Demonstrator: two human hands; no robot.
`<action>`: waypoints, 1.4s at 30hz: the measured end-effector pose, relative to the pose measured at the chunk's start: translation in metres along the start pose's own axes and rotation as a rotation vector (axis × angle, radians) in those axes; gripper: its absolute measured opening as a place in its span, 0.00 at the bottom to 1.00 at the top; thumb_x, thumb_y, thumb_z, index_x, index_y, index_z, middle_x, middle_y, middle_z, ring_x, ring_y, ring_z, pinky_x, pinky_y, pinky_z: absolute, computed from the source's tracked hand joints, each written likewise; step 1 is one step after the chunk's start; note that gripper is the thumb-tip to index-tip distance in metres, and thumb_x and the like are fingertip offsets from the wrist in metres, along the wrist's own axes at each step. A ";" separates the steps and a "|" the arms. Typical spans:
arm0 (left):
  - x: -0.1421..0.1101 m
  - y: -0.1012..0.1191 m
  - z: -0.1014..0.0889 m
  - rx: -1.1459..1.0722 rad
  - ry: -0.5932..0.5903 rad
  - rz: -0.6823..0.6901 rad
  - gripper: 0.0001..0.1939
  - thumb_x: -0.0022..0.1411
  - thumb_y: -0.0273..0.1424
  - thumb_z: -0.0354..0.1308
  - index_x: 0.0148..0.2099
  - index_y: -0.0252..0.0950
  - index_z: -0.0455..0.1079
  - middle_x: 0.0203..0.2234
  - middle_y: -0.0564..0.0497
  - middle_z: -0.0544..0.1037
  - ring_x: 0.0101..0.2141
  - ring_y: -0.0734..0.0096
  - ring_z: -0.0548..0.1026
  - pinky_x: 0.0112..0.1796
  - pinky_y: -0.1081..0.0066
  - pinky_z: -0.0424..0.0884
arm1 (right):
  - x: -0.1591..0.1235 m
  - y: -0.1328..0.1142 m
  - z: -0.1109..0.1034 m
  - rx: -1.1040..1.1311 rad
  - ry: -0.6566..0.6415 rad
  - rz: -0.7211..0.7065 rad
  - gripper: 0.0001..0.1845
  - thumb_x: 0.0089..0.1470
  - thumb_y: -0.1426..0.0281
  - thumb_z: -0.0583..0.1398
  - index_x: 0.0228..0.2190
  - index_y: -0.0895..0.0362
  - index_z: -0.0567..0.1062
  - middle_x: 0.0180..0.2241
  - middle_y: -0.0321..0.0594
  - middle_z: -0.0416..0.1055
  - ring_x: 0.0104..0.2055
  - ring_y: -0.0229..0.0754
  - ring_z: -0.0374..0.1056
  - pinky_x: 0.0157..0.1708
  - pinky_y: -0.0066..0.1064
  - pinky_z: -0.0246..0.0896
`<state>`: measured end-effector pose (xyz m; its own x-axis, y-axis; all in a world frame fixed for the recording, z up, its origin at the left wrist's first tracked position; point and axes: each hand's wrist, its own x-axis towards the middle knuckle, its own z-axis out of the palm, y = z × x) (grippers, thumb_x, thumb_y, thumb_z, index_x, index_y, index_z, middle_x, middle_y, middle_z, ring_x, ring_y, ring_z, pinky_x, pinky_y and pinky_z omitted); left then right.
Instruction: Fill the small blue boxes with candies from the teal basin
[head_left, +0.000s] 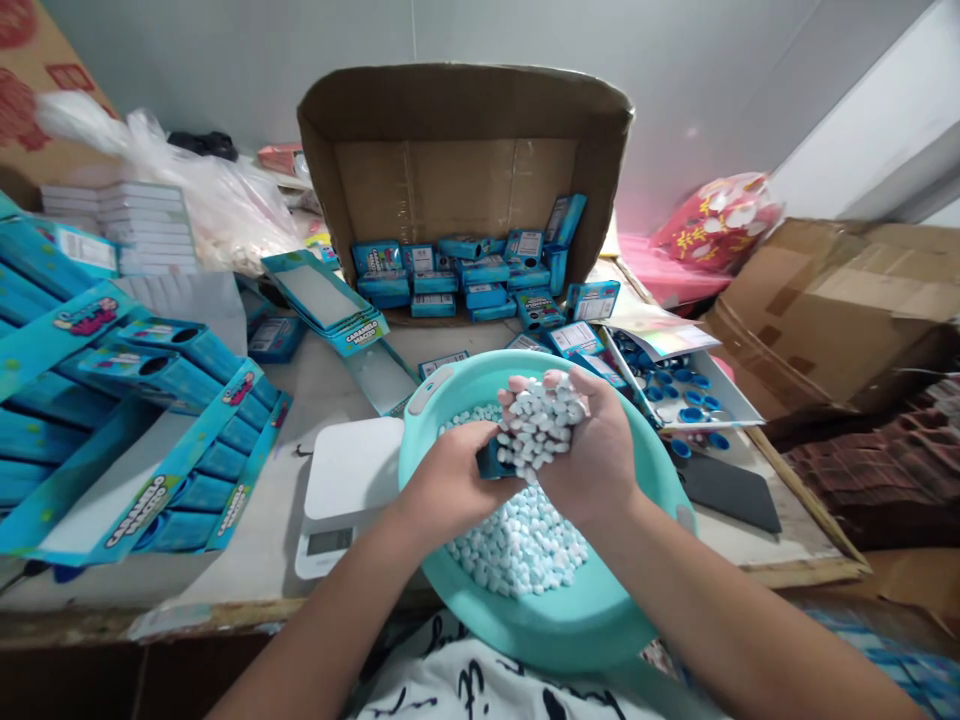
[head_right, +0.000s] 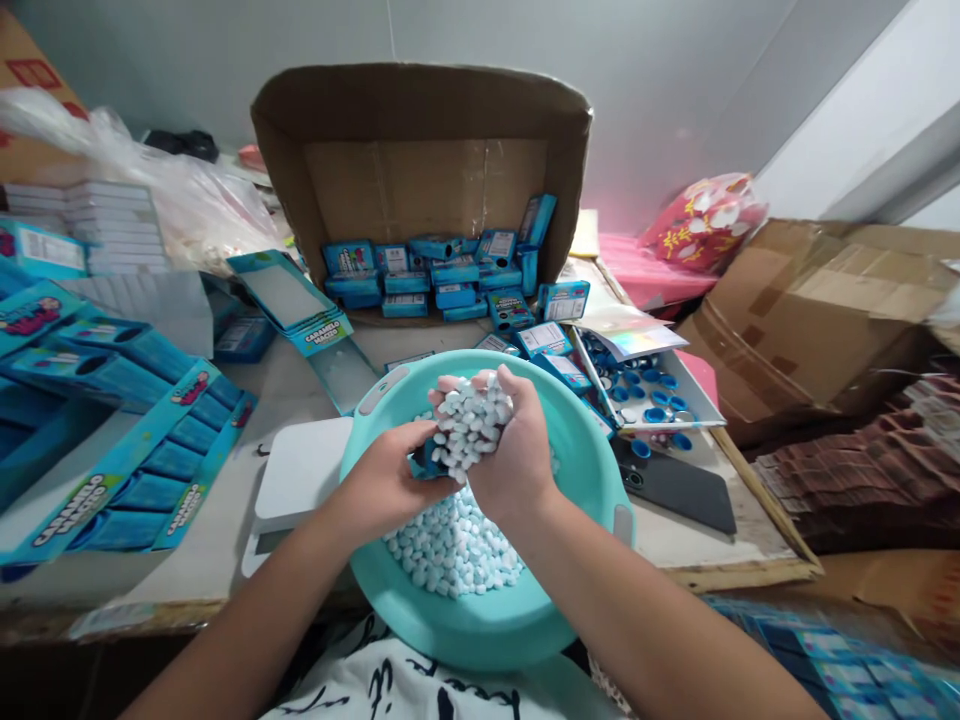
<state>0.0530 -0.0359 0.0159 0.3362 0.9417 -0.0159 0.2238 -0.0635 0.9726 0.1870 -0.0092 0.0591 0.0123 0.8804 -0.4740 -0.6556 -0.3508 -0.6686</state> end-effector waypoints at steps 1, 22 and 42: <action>0.000 0.000 0.000 -0.009 -0.002 0.006 0.12 0.53 0.24 0.65 0.42 0.38 0.77 0.38 0.50 0.80 0.42 0.58 0.77 0.41 0.67 0.69 | -0.001 0.000 0.001 0.003 0.007 0.009 0.11 0.50 0.59 0.60 0.27 0.53 0.68 0.31 0.39 0.79 0.38 0.47 0.77 0.39 0.37 0.75; -0.001 -0.008 0.003 0.095 0.024 0.254 0.19 0.56 0.23 0.65 0.50 0.37 0.74 0.48 0.47 0.80 0.49 0.59 0.76 0.50 0.64 0.71 | -0.007 0.002 -0.004 -0.101 -0.257 -0.238 0.13 0.54 0.60 0.62 0.24 0.54 0.77 0.26 0.35 0.73 0.32 0.42 0.73 0.38 0.34 0.73; -0.001 -0.006 0.004 0.086 0.057 0.183 0.21 0.56 0.29 0.68 0.53 0.40 0.74 0.50 0.49 0.80 0.50 0.59 0.77 0.51 0.64 0.72 | -0.007 0.007 -0.010 -0.196 -0.455 -0.397 0.13 0.61 0.65 0.57 0.29 0.53 0.78 0.29 0.37 0.76 0.38 0.44 0.76 0.45 0.38 0.72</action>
<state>0.0544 -0.0379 0.0089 0.3268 0.9289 0.1745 0.2420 -0.2607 0.9346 0.1897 -0.0205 0.0520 -0.1243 0.9878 0.0940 -0.5162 0.0165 -0.8563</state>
